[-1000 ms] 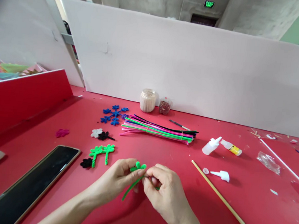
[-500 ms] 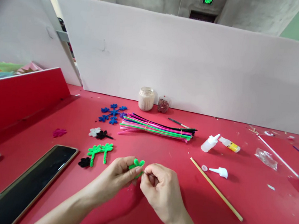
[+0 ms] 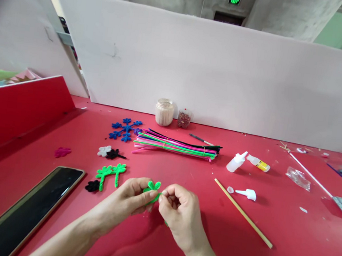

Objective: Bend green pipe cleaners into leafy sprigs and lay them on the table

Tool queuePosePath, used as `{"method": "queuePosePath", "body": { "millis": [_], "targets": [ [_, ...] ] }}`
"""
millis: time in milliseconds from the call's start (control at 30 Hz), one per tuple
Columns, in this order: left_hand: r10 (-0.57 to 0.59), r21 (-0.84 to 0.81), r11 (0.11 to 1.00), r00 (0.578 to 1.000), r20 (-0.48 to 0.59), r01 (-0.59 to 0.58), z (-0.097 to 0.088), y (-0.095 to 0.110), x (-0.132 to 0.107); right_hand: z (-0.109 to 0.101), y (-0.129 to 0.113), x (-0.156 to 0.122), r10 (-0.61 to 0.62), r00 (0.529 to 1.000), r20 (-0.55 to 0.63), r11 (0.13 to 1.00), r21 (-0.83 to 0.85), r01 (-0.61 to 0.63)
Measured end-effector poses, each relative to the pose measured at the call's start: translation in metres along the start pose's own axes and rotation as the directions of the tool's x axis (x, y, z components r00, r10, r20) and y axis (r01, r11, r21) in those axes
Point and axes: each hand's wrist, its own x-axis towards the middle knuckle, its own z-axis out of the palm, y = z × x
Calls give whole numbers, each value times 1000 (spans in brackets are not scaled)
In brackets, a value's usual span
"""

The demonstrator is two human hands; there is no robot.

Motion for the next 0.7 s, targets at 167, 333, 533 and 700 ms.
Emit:
{"method": "queuePosePath", "body": {
  "millis": [167,333,533,700],
  "targets": [
    [22,34,999,1000,12,-23,0,-1,0,2,7,1,31,999,17,990,134,-33],
    [8,-15,1000,1000,15,-8,0,1,0,1,12,4,46,999,-15,981,188,-42],
    [38,-70,997,999,34,-36,0,2,1,1,10,4,43,999,-17,984,173,-40],
    [35,-65,997,999,-7,-35,0,1,1,1,5,3,32,999,7,990,136,-33]
  ]
}}
